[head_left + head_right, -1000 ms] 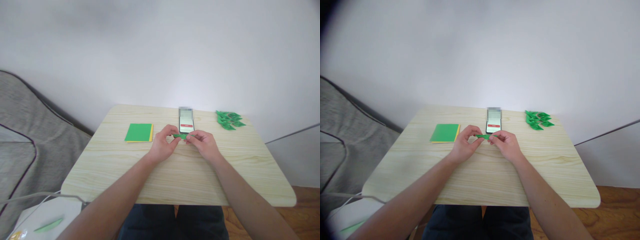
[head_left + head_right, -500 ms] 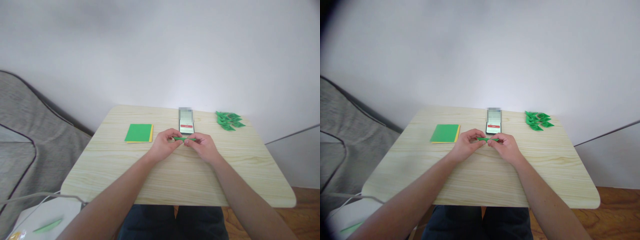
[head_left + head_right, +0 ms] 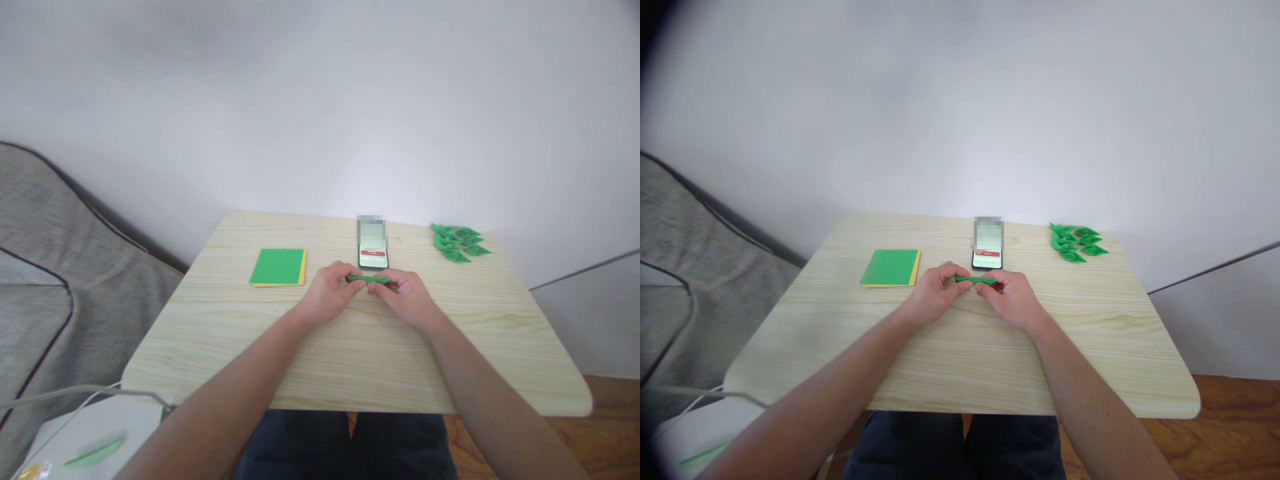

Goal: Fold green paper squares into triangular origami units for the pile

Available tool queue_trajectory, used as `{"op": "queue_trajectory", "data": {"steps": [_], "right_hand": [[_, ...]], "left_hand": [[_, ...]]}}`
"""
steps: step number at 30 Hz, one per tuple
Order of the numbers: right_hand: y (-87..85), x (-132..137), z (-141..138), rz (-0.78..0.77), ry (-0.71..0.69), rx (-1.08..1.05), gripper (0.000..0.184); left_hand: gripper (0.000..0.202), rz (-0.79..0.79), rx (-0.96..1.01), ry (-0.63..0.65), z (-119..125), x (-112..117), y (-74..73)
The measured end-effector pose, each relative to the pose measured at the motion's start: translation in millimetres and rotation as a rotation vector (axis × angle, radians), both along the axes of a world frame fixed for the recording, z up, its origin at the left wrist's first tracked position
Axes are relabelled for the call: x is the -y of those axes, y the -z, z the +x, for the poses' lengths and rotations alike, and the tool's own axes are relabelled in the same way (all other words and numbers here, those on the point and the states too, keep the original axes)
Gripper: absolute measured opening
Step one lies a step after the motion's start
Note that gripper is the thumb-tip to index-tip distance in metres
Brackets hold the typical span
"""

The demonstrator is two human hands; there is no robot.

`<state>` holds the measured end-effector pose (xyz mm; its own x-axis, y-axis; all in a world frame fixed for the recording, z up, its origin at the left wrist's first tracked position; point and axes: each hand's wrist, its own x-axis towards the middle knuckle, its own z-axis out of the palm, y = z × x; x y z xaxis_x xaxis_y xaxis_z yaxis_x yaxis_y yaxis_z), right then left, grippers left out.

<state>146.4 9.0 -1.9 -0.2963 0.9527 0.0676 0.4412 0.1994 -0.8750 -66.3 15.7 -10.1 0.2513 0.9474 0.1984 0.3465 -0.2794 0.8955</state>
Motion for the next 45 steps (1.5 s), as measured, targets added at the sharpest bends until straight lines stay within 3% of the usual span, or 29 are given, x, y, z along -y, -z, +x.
{"op": "queue_trajectory", "data": {"steps": [14, 25, 33, 40, 45], "right_hand": [[1.9, -3, 2, -0.019, 0.051, -0.04, 0.022], [-2.8, -11, 14, -0.149, -0.055, -0.231, 0.037], [-1.9, -12, 13, -0.099, -0.056, -0.173, 0.04], [-4.6, -11, 13, -0.008, -0.056, -0.039, 0.04], [2.2, -7, 8, -0.063, -0.05, -0.114, 0.031]], "left_hand": [[0.022, -0.095, 0.051, -0.019, -5, -3, -1.7], [0.024, -0.139, 0.165, 0.017, -9, -8, 0.5], [0.026, -0.183, 0.298, 0.057, -10, -9, -0.1], [0.027, -0.149, 0.24, 0.027, -10, -7, -3.8], [0.027, -0.102, 0.182, 0.01, -8, -5, -4.2]]}}
